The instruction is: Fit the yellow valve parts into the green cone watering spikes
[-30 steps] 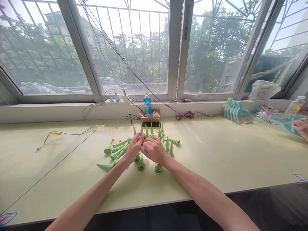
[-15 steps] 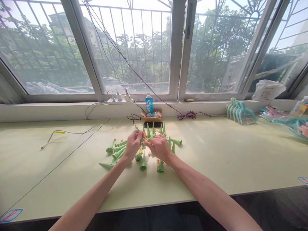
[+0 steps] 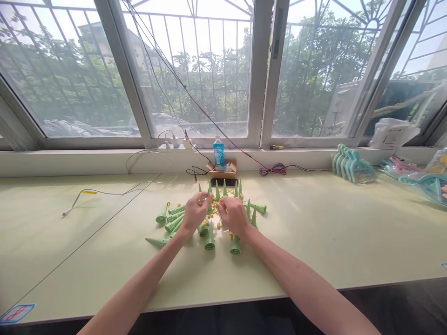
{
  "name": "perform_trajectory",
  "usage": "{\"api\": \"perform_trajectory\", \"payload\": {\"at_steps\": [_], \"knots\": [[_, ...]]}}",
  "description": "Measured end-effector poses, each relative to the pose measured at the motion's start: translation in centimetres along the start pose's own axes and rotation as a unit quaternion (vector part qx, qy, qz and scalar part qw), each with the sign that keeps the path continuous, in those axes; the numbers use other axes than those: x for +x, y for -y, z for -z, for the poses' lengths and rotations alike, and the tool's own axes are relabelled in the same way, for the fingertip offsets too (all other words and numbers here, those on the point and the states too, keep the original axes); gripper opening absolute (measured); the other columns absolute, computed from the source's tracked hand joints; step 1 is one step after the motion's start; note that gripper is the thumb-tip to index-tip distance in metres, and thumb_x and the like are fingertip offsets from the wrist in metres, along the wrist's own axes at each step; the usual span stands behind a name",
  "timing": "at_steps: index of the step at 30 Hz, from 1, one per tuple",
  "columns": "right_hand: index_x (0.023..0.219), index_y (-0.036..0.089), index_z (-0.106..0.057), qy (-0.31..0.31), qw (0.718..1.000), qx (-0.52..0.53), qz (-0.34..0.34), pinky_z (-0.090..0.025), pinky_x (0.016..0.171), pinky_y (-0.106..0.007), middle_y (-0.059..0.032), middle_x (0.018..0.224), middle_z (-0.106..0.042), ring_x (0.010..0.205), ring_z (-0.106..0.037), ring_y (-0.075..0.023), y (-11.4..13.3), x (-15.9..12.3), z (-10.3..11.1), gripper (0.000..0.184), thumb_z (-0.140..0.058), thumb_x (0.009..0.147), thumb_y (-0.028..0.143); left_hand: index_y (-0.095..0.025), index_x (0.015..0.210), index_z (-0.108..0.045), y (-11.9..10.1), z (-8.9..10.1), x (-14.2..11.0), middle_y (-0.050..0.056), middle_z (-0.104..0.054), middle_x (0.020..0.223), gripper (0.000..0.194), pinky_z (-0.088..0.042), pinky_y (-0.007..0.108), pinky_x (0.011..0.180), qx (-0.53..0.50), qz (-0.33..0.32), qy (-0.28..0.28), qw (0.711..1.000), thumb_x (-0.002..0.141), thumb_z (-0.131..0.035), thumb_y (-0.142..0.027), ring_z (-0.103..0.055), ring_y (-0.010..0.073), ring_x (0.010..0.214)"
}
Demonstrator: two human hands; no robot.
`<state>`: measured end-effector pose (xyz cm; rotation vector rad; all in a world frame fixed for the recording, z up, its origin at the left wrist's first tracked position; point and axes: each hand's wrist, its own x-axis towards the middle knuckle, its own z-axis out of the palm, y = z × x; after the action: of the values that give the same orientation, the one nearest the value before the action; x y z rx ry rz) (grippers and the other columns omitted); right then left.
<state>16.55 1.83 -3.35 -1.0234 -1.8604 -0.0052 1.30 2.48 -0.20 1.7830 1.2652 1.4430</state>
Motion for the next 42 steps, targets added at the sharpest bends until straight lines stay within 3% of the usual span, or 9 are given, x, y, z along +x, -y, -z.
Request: {"api": "perform_trajectory", "payload": {"at_steps": [5, 14, 18, 22, 27, 31, 33, 38, 42], "knots": [[0.098, 0.018, -0.063, 0.014, 1.000, 0.019, 0.020, -0.041, 0.078, -0.033, -0.0020, 0.076, -0.064, 0.073, -0.059, -0.0177, 0.2, -0.1, -0.1, 0.014, -0.057, 0.092, 0.028, -0.019, 0.082, -0.072, 0.1, 0.0, -0.1, 0.002, -0.059, 0.085, 0.030, -0.035, 0.024, 0.049, 0.049, -0.041, 0.004, 0.998, 0.086, -0.058, -0.045, -0.039, 0.0063, 0.048], [0.081, 0.019, -0.057, -0.006, 1.000, 0.025, 0.017, -0.042, 0.071, -0.031, 0.0000, 0.069, -0.059, 0.065, -0.054, -0.0150, 0.6, -0.2, -0.5, 0.019, -0.053, 0.095, 0.031, -0.022, 0.078, -0.078, -0.1, -0.2, -0.4, 0.003, -0.060, 0.081, 0.028, -0.036, 0.025, 0.053, 0.027, -0.077, 0.029, 0.996, 0.082, -0.065, -0.046, -0.040, 0.0088, 0.053], [0.077, 0.019, -0.053, -0.016, 0.999, 0.031, 0.010, -0.043, 0.069, -0.030, 0.0004, 0.066, -0.057, 0.062, -0.051, -0.0143, 0.4, -0.3, -0.7, 0.022, -0.050, 0.095, 0.029, -0.022, 0.078, -0.078, -0.2, -0.2, -0.5, 0.003, -0.062, 0.081, 0.030, -0.035, 0.025, 0.052, 0.042, -0.093, 0.039, 0.994, 0.085, -0.062, -0.047, -0.040, 0.0087, 0.051], [0.078, 0.020, -0.054, -0.021, 0.999, 0.043, -0.003, -0.043, 0.067, -0.029, 0.0004, 0.066, -0.057, 0.060, -0.050, -0.0142, 0.6, -0.3, -0.5, 0.018, -0.050, 0.094, 0.026, -0.021, 0.078, -0.077, -0.5, -0.2, -0.7, 0.005, -0.063, 0.081, 0.038, -0.038, 0.025, 0.055, 0.048, -0.112, 0.051, 0.991, 0.091, -0.053, -0.048, -0.049, 0.0126, 0.061], [0.080, 0.020, -0.050, -0.070, 0.996, 0.047, -0.041, -0.042, 0.064, -0.029, 0.0009, 0.067, -0.056, 0.061, -0.051, -0.0146, 0.7, -0.2, -0.1, 0.012, -0.052, 0.091, 0.026, -0.019, 0.073, -0.072, -0.9, -0.1, -0.8, 0.006, -0.065, 0.079, 0.048, -0.040, 0.027, 0.060, 0.029, -0.096, 0.004, 0.995, 0.096, -0.042, -0.049, -0.056, 0.0155, 0.066], [0.083, 0.021, -0.048, -0.095, 0.992, 0.049, -0.069, -0.042, 0.062, -0.028, 0.0011, 0.067, -0.057, 0.061, -0.053, -0.0152, 0.6, -0.1, 0.1, 0.012, -0.049, 0.093, 0.027, -0.019, 0.066, -0.066, -0.3, 0.0, -0.5, -0.001, -0.051, 0.049, 0.046, -0.035, 0.027, 0.055, 0.063, -0.055, -0.038, 0.996, 0.096, -0.042, -0.045, -0.047, 0.0135, 0.046], [0.088, 0.021, -0.049, -0.094, 0.992, 0.052, -0.069, -0.043, 0.062, -0.028, 0.0012, 0.068, -0.058, 0.061, -0.054, -0.0153, 0.6, -0.1, 0.1, 0.008, -0.048, 0.093, 0.027, -0.019, 0.066, -0.064, 0.0, 0.1, -0.4, -0.002, -0.045, 0.044, 0.043, -0.033, 0.027, 0.053, 0.077, -0.042, -0.041, 0.995, 0.095, -0.042, -0.042, -0.043, 0.0135, 0.042], [0.090, 0.021, -0.051, -0.082, 0.994, 0.044, -0.061, -0.043, 0.063, -0.028, 0.0008, 0.069, -0.058, 0.062, -0.054, -0.0153, 0.6, -0.1, 0.2, 0.008, -0.047, 0.094, 0.027, -0.019, 0.072, -0.062, 0.5, 0.3, -0.2, -0.002, -0.050, 0.049, 0.035, -0.033, 0.027, 0.053, 0.105, -0.045, -0.043, 0.993, 0.095, -0.040, -0.033, -0.045, 0.0142, 0.044], [0.088, 0.021, -0.052, -0.071, 0.995, 0.044, -0.059, -0.044, 0.064, -0.028, -0.0004, 0.072, -0.060, 0.063, -0.055, -0.0155, 0.5, -0.1, 0.2, 0.010, -0.047, 0.094, 0.027, -0.019, 0.097, -0.065, 0.9, 0.3, -0.2, 0.002, -0.063, 0.068, 0.024, -0.038, 0.027, 0.056, 0.138, -0.039, 0.000, 0.990, 0.091, -0.043, -0.023, -0.052, 0.0148, 0.051]]}}
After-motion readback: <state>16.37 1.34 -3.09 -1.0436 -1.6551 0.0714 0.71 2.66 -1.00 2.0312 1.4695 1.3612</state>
